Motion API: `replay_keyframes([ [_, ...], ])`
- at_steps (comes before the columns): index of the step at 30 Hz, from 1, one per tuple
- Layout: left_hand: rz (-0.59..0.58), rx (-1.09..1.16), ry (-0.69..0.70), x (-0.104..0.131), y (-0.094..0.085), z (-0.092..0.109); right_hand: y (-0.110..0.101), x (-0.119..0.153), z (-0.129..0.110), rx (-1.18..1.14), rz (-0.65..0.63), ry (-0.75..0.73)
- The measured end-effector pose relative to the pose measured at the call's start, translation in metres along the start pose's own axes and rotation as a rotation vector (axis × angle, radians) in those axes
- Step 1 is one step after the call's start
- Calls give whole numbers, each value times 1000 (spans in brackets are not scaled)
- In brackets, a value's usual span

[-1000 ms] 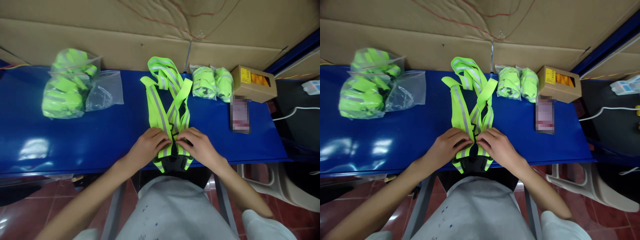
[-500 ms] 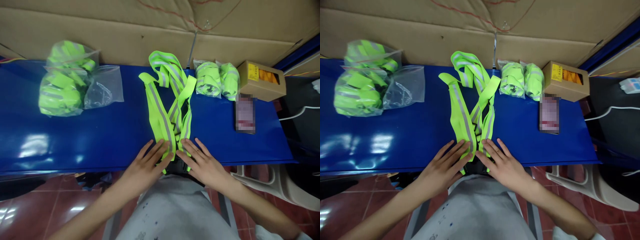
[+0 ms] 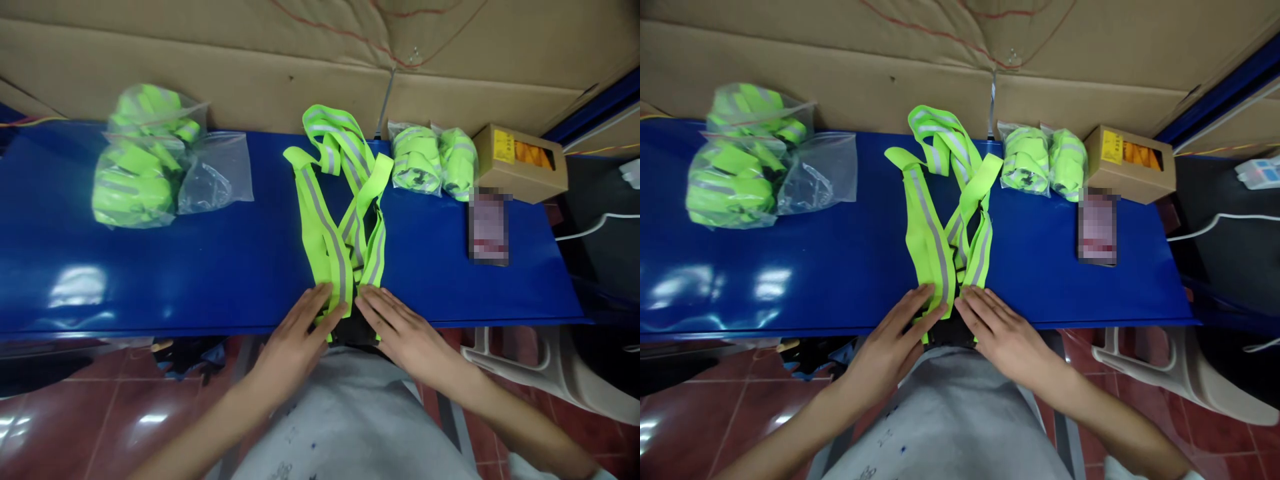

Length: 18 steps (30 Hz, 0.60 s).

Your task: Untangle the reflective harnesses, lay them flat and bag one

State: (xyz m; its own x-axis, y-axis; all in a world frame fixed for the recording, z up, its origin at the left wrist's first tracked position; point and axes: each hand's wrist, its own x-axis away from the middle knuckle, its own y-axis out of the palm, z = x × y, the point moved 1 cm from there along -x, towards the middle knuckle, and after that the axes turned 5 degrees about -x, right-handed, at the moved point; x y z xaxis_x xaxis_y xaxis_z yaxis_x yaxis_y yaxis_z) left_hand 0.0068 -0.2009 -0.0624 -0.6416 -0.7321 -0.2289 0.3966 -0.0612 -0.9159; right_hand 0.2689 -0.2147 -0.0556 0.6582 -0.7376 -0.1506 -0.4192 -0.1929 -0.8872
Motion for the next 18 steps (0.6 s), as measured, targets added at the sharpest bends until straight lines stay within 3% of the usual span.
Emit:
replay_keyframes([
  [6, -48, 64, 50, -3, -2, 4, 1, -6, 0, -65, 5, -36],
  [11, -7, 35, 59, -10, -9, 2, -9, -13, 2, -182, 105, -68],
  [15, 13, 183, 15, -21, -12, 0, -13, -18, 4, -344, 148, -10],
  [18, 89, 259, -55, -26, -11, -1, -11, -21, 5, -379, 200, 67],
])
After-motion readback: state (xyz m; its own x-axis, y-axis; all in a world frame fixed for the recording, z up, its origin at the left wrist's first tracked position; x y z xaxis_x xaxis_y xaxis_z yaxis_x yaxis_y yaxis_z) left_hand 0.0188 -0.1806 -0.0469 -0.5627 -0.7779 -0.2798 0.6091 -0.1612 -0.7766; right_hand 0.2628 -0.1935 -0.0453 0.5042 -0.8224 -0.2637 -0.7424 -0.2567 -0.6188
